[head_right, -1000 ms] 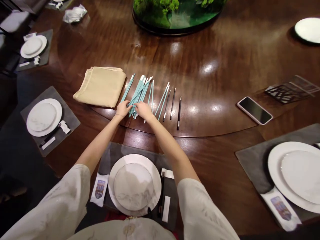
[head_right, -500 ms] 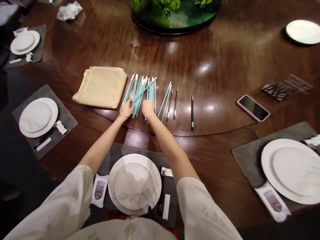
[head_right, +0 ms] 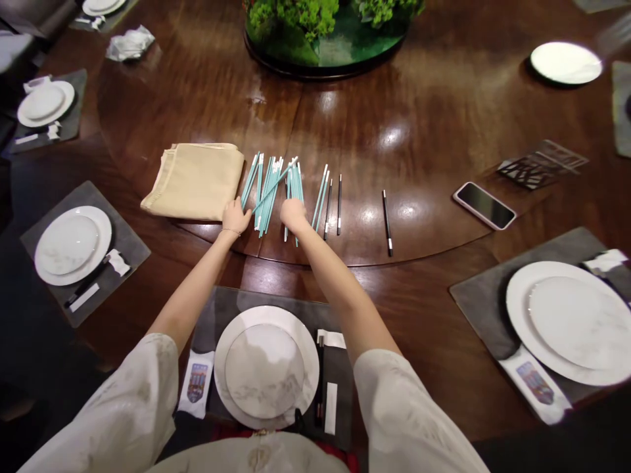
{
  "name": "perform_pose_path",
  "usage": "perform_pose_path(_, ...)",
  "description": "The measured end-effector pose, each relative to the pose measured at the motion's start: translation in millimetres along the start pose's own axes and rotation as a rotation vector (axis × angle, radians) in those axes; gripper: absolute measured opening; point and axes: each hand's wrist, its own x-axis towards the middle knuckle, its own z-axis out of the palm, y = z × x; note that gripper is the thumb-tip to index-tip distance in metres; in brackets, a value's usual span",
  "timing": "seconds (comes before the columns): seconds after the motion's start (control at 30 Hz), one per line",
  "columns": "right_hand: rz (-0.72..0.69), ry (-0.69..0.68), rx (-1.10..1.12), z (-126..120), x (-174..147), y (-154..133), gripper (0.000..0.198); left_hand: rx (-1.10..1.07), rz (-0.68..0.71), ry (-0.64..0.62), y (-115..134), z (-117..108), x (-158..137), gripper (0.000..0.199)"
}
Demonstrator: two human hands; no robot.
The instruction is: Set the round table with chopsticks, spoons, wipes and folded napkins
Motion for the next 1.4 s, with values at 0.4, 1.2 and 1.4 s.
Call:
perform_pose_path(0.4, 0.216, 0.196, 0.214, -2, -31, 47, 0.048, -0.011, -0.144, 0.033, 32, 14, -3, 0.078)
perform_pose_path(1.2, 0.266, 0.249, 0.117, 21, 7, 0, 0.085, -0.262, 0.020, -0.120, 53, 45, -5, 0.079)
perform_pose_path(1.4, 0.377, 0.281, 0.085, 19, 25, -17, 0.082, -0.575, -0.024, -0.102, 53, 51, -14, 0.056)
